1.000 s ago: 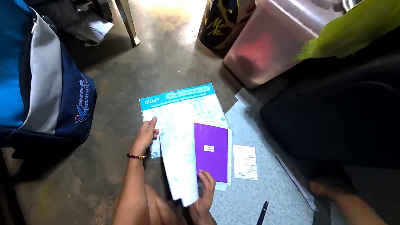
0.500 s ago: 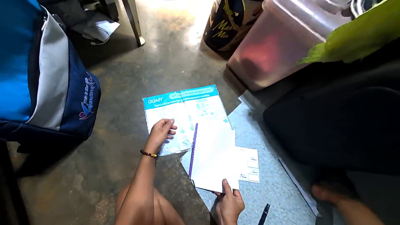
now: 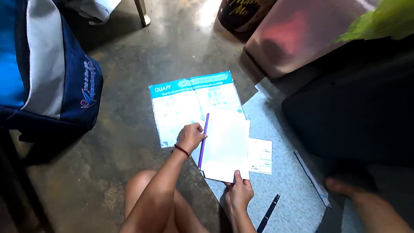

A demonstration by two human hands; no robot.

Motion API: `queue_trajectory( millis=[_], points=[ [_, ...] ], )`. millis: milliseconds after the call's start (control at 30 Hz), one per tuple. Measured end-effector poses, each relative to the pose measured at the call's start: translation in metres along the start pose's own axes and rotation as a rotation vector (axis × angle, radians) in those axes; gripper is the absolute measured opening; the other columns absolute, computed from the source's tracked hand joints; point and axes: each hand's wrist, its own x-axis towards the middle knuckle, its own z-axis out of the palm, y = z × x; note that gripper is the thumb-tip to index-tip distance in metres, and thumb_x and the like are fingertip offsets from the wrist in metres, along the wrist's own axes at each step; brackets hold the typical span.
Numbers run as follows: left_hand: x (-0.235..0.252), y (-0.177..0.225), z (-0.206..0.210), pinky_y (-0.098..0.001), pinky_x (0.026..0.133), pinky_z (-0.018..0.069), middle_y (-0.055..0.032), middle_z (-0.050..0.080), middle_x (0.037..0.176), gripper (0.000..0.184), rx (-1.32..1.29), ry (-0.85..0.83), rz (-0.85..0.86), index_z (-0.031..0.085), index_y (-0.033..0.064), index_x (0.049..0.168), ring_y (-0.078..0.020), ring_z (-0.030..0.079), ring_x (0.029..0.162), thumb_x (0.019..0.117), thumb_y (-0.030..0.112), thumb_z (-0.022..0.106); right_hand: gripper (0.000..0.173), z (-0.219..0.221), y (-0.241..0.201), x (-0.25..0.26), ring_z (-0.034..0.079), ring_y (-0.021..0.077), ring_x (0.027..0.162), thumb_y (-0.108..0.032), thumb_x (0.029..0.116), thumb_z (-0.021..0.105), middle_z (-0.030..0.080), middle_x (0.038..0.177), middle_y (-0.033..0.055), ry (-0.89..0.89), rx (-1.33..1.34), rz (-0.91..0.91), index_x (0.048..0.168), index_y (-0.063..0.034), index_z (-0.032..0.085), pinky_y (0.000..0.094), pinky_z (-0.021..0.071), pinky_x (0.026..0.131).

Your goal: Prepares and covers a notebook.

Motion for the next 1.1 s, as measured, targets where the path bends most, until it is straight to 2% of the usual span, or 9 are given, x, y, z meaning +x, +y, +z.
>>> queue_trajectory(
  millis=[133,400,533,600,633,700,833,1000,1100],
  points=[
    [-0.003,-0.002,0.008,-0.0534,0.078,0.0522,-0.0139,0.069,0.087,0.025,0.039,0.075,0.031,0.07,0.0025,0.107,-0.0308,0.066,0.084,0.0931,0.022,0.077,0.011,0.0,-0.001,-0.001,0.061,0.0065,0.048,-0.01,0.1069,0.052,0.063,0.07,0.0026,-0.015,-0.008,0.009,0.105,0.001,0.056,0.0216,0.0551,0.048],
    [-0.008,-0.001,0.014,-0.0553,0.071,0.0512,-0.0166,0.067,0.081,0.025,0.077,0.144,0.085,0.069,0.0001,0.101,-0.0347,0.066,0.08,0.0922,0.022,0.078,0.012,-0.001,-0.001,0.001,0.062,0.0066,0.05,-0.009,0.1073,0.051,0.064,0.071,0.0028,-0.032,0.024,0.012,0.105,0.0016,0.056,0.0212,0.0555,0.049],
    [-0.003,-0.004,0.017,-0.0574,0.074,0.0532,-0.0183,0.07,0.089,0.038,0.103,0.173,0.206,0.064,0.0034,0.125,-0.0374,0.069,0.084,0.091,0.014,0.078,0.011,0.001,-0.002,0.001,0.062,0.0068,0.049,-0.008,0.1073,0.051,0.064,0.07,0.0032,-0.031,0.021,0.015,0.105,0.0013,0.056,0.0211,0.055,0.047],
    [-0.002,-0.009,0.019,-0.0558,0.072,0.0534,-0.0185,0.07,0.091,0.055,0.128,0.191,0.288,0.061,0.0099,0.141,-0.0364,0.067,0.081,0.089,0.01,0.078,0.011,-0.001,-0.001,0.0,0.06,0.0059,0.048,-0.008,0.1067,0.052,0.063,0.069,0.0029,-0.017,0.006,0.025,0.105,0.0016,0.056,0.0203,0.0537,0.047],
    [0.001,-0.009,0.018,-0.0553,0.076,0.0539,-0.0182,0.07,0.096,0.058,0.16,0.165,0.282,0.059,0.0149,0.146,-0.0355,0.068,0.085,0.0905,0.012,0.077,0.011,0.0,-0.002,0.0,0.059,0.0057,0.048,-0.008,0.1064,0.053,0.063,0.069,0.0029,-0.013,0.0,0.026,0.104,0.0016,0.056,0.0202,0.0532,0.047],
    [0.008,-0.006,0.011,-0.0554,0.087,0.0521,-0.0188,0.071,0.109,0.057,0.216,0.07,0.22,0.056,0.021,0.149,-0.0356,0.068,0.098,0.0948,0.02,0.074,0.01,0.001,-0.002,0.001,0.059,0.0056,0.048,-0.008,0.1059,0.054,0.062,0.07,0.0026,-0.006,-0.001,0.029,0.103,0.0014,0.056,0.0205,0.0534,0.047],
    [0.008,0.005,-0.001,-0.0555,0.1,0.0466,-0.0185,0.067,0.127,0.059,0.325,-0.095,0.134,0.044,0.0267,0.157,-0.0356,0.064,0.116,0.1013,0.027,0.064,0.011,0.002,-0.002,0.001,0.061,0.0069,0.049,-0.008,0.1059,0.054,0.063,0.07,0.0035,-0.004,0.026,0.036,0.103,0.0015,0.056,0.0225,0.0553,0.048],
    [0.0,0.011,-0.005,-0.0547,0.1,0.0472,-0.0169,0.067,0.129,0.066,0.397,-0.149,0.115,0.045,0.0252,0.157,-0.0348,0.064,0.118,0.096,0.018,0.069,0.01,0.001,-0.001,0.001,0.063,0.0077,0.05,-0.008,0.1059,0.053,0.064,0.07,0.004,0.0,0.044,0.034,0.102,0.0015,0.056,0.0237,0.0567,0.048],
    [-0.003,0.013,-0.005,-0.056,0.1,0.0471,-0.0189,0.066,0.13,0.077,0.401,-0.159,0.106,0.036,0.0292,0.161,-0.0369,0.063,0.119,0.0943,0.015,0.071,0.009,0.0,0.0,0.002,0.063,0.0079,0.05,-0.006,0.1052,0.054,0.065,0.071,0.0041,-0.005,0.05,0.029,0.102,0.0018,0.056,0.0238,0.0567,0.048]
  ],
)
